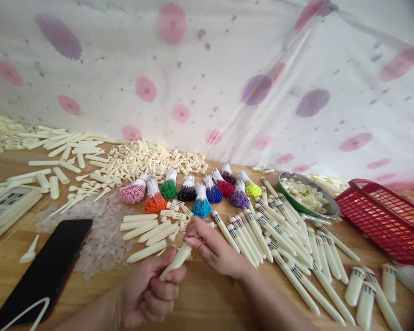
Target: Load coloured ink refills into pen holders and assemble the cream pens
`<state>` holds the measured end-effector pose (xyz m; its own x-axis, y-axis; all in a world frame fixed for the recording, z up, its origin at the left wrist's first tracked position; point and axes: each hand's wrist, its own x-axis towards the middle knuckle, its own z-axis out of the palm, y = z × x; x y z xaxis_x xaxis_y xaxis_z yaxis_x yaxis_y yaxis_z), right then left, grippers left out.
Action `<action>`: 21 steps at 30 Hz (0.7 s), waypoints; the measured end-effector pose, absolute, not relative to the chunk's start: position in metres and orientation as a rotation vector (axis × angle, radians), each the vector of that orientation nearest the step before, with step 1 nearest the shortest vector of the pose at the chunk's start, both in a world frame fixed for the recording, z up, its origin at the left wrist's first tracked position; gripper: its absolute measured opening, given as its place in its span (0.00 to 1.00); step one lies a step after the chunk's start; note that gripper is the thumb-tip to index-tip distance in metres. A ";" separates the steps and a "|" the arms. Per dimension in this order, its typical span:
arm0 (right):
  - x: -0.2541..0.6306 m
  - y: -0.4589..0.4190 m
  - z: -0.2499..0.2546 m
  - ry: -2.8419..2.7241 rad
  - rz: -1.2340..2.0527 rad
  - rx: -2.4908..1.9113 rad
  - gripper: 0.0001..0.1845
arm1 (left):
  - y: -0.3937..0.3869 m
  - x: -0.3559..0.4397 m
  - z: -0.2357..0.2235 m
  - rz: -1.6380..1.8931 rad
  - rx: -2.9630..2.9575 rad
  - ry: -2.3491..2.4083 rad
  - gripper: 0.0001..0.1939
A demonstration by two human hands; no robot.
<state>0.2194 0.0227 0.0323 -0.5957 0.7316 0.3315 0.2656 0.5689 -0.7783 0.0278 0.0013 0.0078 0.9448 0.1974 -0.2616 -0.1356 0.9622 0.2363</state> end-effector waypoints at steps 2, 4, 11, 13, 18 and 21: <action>0.222 0.024 0.033 -2.156 0.956 -0.799 0.11 | 0.002 0.029 0.009 0.171 0.247 0.287 0.23; 0.222 0.024 0.034 -2.177 0.950 -0.810 0.11 | 0.002 0.029 0.010 0.170 0.263 0.291 0.23; 0.217 0.019 0.038 -2.175 0.822 -1.040 0.13 | -0.003 0.032 0.010 0.226 0.352 0.432 0.24; 0.216 0.017 0.038 -2.145 0.838 -1.133 0.15 | -0.004 0.034 0.013 0.241 0.415 0.494 0.26; 0.212 0.016 0.037 -2.076 0.891 -1.257 0.18 | -0.007 0.039 0.012 0.308 0.620 0.671 0.27; 0.211 0.016 0.036 -2.075 0.901 -1.290 0.18 | -0.008 0.041 0.005 0.325 0.734 0.775 0.28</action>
<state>0.2111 0.0162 0.0364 -0.4031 0.9108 0.0893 0.5564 0.3214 -0.7663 0.0406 -0.0078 0.0047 0.6823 0.5172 -0.5167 -0.0054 0.7103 0.7039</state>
